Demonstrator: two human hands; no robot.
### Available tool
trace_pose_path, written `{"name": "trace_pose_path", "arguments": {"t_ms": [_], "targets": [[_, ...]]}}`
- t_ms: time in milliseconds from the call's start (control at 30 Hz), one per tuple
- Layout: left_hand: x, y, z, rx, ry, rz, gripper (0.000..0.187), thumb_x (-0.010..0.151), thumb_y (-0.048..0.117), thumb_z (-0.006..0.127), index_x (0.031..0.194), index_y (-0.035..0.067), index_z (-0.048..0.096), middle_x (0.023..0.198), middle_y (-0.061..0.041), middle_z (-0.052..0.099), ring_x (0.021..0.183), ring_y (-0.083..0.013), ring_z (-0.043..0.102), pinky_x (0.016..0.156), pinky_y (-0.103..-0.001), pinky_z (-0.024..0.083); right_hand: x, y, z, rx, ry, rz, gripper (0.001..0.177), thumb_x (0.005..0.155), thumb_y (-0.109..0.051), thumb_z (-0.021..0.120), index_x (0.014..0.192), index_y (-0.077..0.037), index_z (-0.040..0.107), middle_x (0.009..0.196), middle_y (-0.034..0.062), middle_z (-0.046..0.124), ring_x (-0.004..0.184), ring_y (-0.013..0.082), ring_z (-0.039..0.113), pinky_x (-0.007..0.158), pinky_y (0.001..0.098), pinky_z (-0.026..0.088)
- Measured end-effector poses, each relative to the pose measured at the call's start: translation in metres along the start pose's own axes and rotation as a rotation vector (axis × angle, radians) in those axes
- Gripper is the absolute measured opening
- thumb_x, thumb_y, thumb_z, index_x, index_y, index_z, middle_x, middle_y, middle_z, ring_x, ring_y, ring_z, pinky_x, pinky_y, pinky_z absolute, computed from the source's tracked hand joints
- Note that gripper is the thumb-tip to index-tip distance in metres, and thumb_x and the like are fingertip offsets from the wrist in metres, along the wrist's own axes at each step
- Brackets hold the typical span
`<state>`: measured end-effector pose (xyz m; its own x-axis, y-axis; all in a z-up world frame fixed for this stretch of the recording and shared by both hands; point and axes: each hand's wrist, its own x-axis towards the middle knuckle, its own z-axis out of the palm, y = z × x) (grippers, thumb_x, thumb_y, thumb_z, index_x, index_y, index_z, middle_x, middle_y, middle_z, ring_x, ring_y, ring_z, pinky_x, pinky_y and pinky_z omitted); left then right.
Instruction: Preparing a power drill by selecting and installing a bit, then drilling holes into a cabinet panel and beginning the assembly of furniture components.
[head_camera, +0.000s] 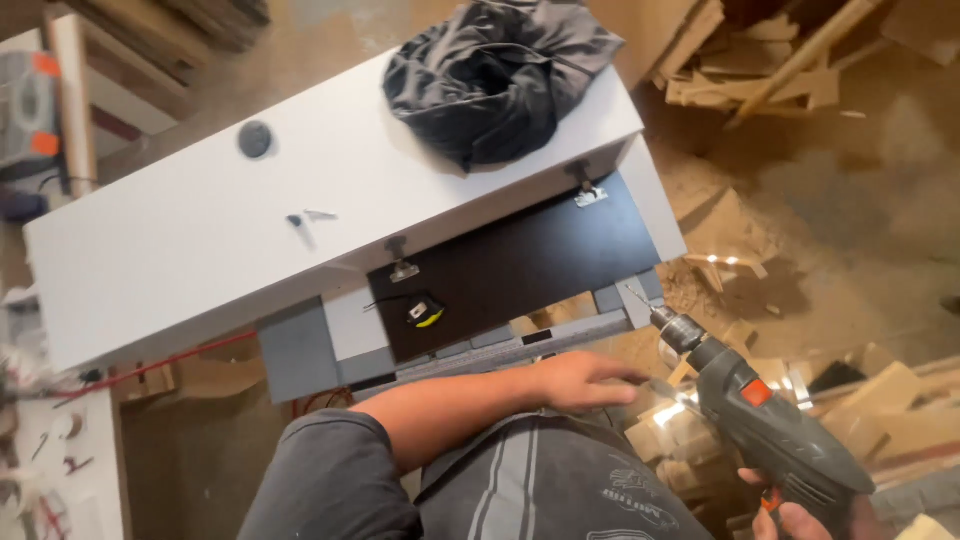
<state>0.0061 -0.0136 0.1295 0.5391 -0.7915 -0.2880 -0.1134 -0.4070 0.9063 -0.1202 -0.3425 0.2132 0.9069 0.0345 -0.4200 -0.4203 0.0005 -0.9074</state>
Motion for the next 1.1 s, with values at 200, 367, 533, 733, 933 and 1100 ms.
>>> {"name": "trace_pose_path", "arguments": {"t_ms": [200, 367, 533, 733, 933, 1100], "targets": [[0.005, -0.025, 0.033, -0.844, 0.342, 0.324, 0.061, 0.111, 0.055, 0.044, 0.141, 0.004, 0.057, 0.133, -0.004, 0.059, 0.123, -0.0154, 0.055, 0.114, -0.036, 0.048, 0.15, 0.004, 0.012, 0.292, -0.409, 0.517, 0.069, 0.092, -0.012, 0.036, 0.16, -0.028, 0.036, 0.113, 0.0412, 0.05, 0.072, 0.055, 0.041, 0.07, 0.0558, 0.035], [-0.086, 0.061, 0.022, -0.855, 0.811, 0.374, 0.058, 0.108, 0.043, 0.057, 0.152, 0.008, 0.048, 0.144, -0.002, 0.058, 0.139, -0.0154, 0.052, 0.125, -0.037, 0.042, 0.317, 0.054, 0.082, 0.459, -1.31, 0.87, 0.066, 0.084, -0.066, 0.048, 0.136, -0.026, 0.045, 0.084, 0.0255, 0.051, 0.056, 0.0368, 0.04, 0.054, 0.0441, 0.035], [-0.145, 0.088, 0.033, -1.102, 1.319, 0.622, 0.048, 0.107, 0.041, 0.064, 0.136, 0.006, 0.053, 0.123, -0.012, 0.064, 0.114, -0.0213, 0.061, 0.105, -0.034, 0.051, 0.133, -0.027, 0.251, 0.115, -1.35, 0.388, 0.078, 0.071, -0.041, 0.061, 0.141, -0.014, 0.04, 0.116, 0.0125, 0.046, 0.072, 0.0275, 0.052, 0.065, 0.0375, 0.044], [-0.249, 0.091, 0.05, -1.284, 1.959, 0.383, 0.046, 0.082, 0.037, 0.076, 0.111, 0.008, 0.057, 0.094, -0.014, 0.07, 0.08, -0.0272, 0.068, 0.075, -0.038, 0.057, 0.092, -0.044, 0.311, -0.832, -1.289, -0.521, 0.087, 0.079, -0.019, 0.077, 0.154, -0.03, 0.034, 0.164, -0.0062, 0.038, 0.095, 0.0137, 0.067, 0.047, 0.0255, 0.066], [-0.372, 0.078, 0.062, -1.399, 2.307, -0.472, 0.053, 0.078, 0.04, 0.075, 0.121, 0.011, 0.061, 0.093, -0.015, 0.071, 0.077, -0.0303, 0.07, 0.072, -0.043, 0.06, 0.096, -0.032, 0.327, -0.78, -1.28, -0.216, 0.05, 0.088, -0.019, 0.069, 0.138, -0.023, 0.071, 0.129, 0.0009, 0.083, 0.115, 0.015, 0.08, 0.104, 0.0342, 0.059], [-0.479, -0.013, 0.069, -1.246, 2.414, -0.843, 0.063, 0.071, 0.042, 0.082, 0.122, 0.01, 0.06, 0.093, -0.014, 0.072, 0.074, -0.0281, 0.071, 0.066, -0.039, 0.058, 0.099, -0.016, 0.358, -0.94, -1.018, -0.018, 0.043, 0.092, -0.017, 0.069, 0.133, -0.024, 0.08, 0.118, 0.0008, 0.089, 0.107, 0.0119, 0.081, 0.101, 0.0261, 0.054]]}}
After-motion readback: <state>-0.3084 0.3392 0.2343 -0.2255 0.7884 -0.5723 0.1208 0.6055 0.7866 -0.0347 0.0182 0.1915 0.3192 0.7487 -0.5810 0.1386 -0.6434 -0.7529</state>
